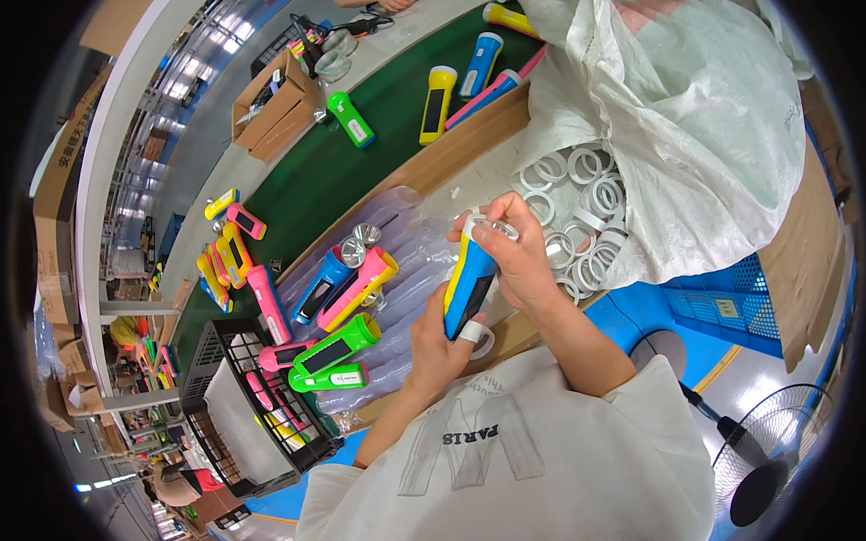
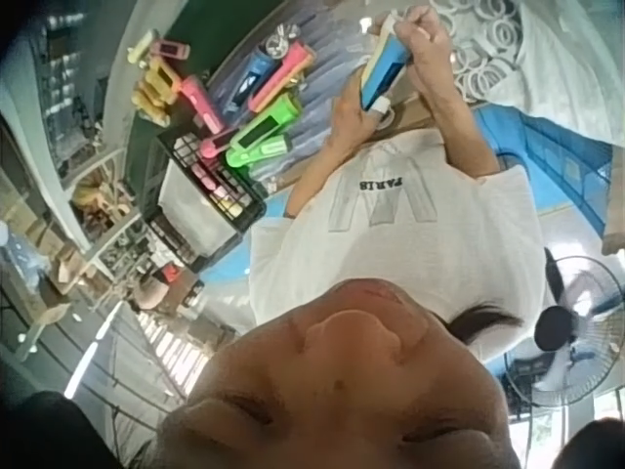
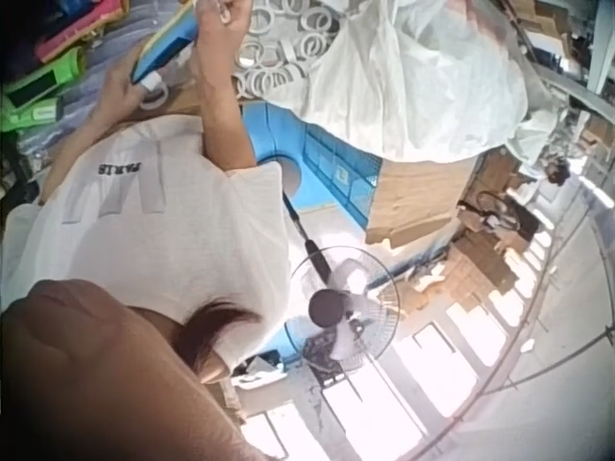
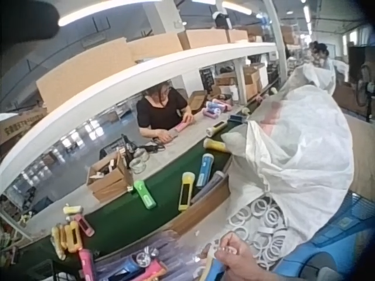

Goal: Assembling plastic flashlights by attaching white rings to the colored bodies.

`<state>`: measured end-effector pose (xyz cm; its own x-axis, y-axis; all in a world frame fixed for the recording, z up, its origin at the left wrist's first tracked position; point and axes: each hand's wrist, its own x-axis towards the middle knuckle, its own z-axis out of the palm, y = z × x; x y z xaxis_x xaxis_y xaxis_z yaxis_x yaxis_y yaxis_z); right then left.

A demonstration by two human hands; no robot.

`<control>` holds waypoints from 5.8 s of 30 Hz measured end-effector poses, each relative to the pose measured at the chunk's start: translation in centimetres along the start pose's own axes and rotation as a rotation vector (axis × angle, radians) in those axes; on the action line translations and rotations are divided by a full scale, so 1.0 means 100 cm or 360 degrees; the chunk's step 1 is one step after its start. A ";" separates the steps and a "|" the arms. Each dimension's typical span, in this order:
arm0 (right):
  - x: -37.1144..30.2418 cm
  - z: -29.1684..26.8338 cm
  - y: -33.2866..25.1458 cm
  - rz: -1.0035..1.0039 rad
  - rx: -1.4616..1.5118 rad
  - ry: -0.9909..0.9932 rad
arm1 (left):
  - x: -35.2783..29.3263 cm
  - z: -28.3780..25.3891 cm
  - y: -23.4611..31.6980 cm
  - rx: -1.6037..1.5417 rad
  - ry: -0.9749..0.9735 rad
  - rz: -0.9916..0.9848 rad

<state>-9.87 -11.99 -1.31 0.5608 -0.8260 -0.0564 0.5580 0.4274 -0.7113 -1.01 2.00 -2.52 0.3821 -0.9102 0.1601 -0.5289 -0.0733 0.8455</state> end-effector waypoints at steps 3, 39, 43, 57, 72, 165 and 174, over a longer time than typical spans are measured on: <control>0.010 -0.005 0.002 0.0254 -0.0044 0.0058 | 0.006 -0.002 -0.009 -0.0209 -0.0071 -0.0187; 0.020 -0.007 0.006 0.0137 -0.0115 -0.0115 | 0.028 -0.003 -0.012 -0.0010 -0.0333 -0.0395; 0.023 -0.005 -0.001 0.0243 -0.0105 0.0050 | 0.023 0.005 -0.022 -0.0083 -0.0285 -0.0318; 0.030 -0.083 0.001 -0.0522 -0.3108 0.0014 | 0.155 -0.102 -0.042 0.1433 0.0182 0.0044; 0.051 -0.049 -0.005 -0.0221 -0.1930 -0.0128 | 0.172 -0.078 -0.063 0.1217 -0.0517 0.0638; -0.005 0.030 -0.044 -0.1294 -0.1267 -0.1453 | 0.028 -0.133 -0.008 -0.1226 -0.0892 -0.0579; 0.035 0.007 -0.008 0.0610 -0.0316 -0.0216 | 0.058 -0.100 -0.001 0.0807 -0.0221 0.0843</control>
<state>-7.93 -14.94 -0.47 0.7864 -0.5608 -0.2589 0.1739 0.6032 -0.7784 8.85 0.81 3.48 -0.1028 -0.9165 0.3866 -0.9130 0.2411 0.3291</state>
